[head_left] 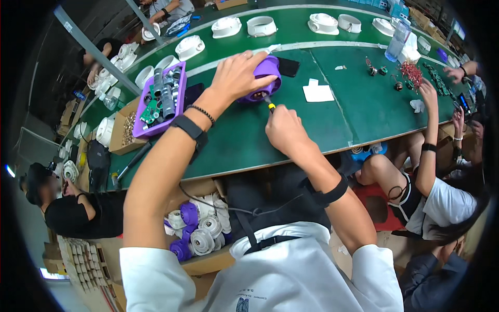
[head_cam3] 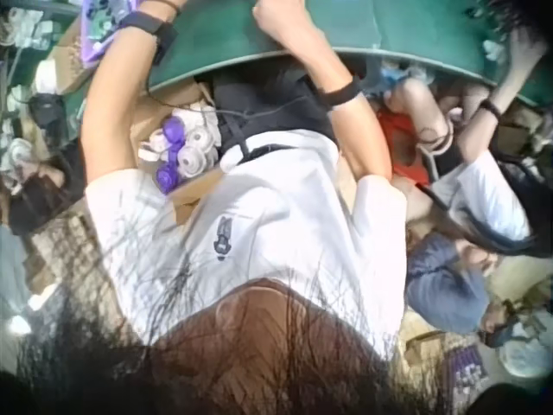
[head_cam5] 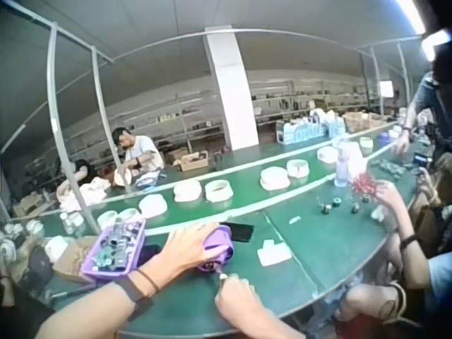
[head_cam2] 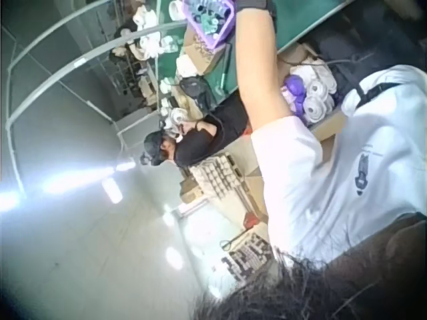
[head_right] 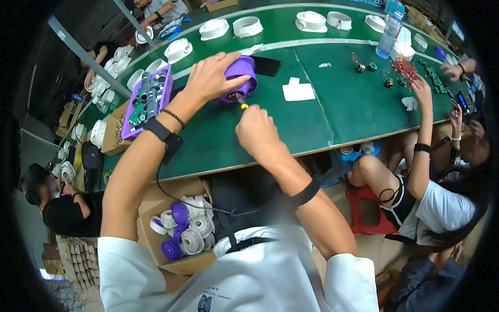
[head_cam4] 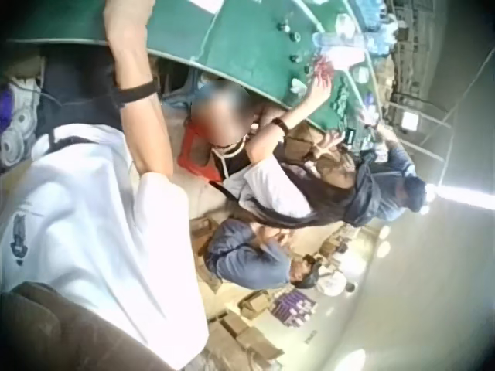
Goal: The person uses pliers to manipulate wires inside purple and white plastic housing units on a green workbench. They repeatedly pick up units, adjust internal components, and place them back on the table or into a box. Other workers are visible in the background performing similar tasks.
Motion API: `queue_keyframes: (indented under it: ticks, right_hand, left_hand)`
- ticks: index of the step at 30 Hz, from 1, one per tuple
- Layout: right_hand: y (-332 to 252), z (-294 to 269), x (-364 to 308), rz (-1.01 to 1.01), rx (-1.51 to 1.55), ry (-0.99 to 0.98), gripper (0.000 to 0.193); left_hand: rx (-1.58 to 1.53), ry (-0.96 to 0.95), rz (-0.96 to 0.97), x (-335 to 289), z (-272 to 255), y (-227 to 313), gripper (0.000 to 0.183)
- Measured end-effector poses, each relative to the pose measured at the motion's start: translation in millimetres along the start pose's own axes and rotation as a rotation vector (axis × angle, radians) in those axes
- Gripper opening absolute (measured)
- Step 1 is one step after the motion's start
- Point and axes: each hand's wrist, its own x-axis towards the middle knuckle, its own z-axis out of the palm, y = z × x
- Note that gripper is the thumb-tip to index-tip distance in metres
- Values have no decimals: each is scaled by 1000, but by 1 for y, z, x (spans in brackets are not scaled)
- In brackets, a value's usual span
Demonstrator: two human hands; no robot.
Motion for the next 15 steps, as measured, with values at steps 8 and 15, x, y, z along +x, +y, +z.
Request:
queue_keyframes:
  ticks: [8, 15]
  right_hand:
    - [-17, -11, 0, 449, 893, -335, 29]
    - [-30, -13, -14, 229, -61, -63, 25]
  left_hand:
    - [-32, -85, -72, -1, -7, -2, 60]
    - [-31, -142, -137, -8, -12, -2, 62]
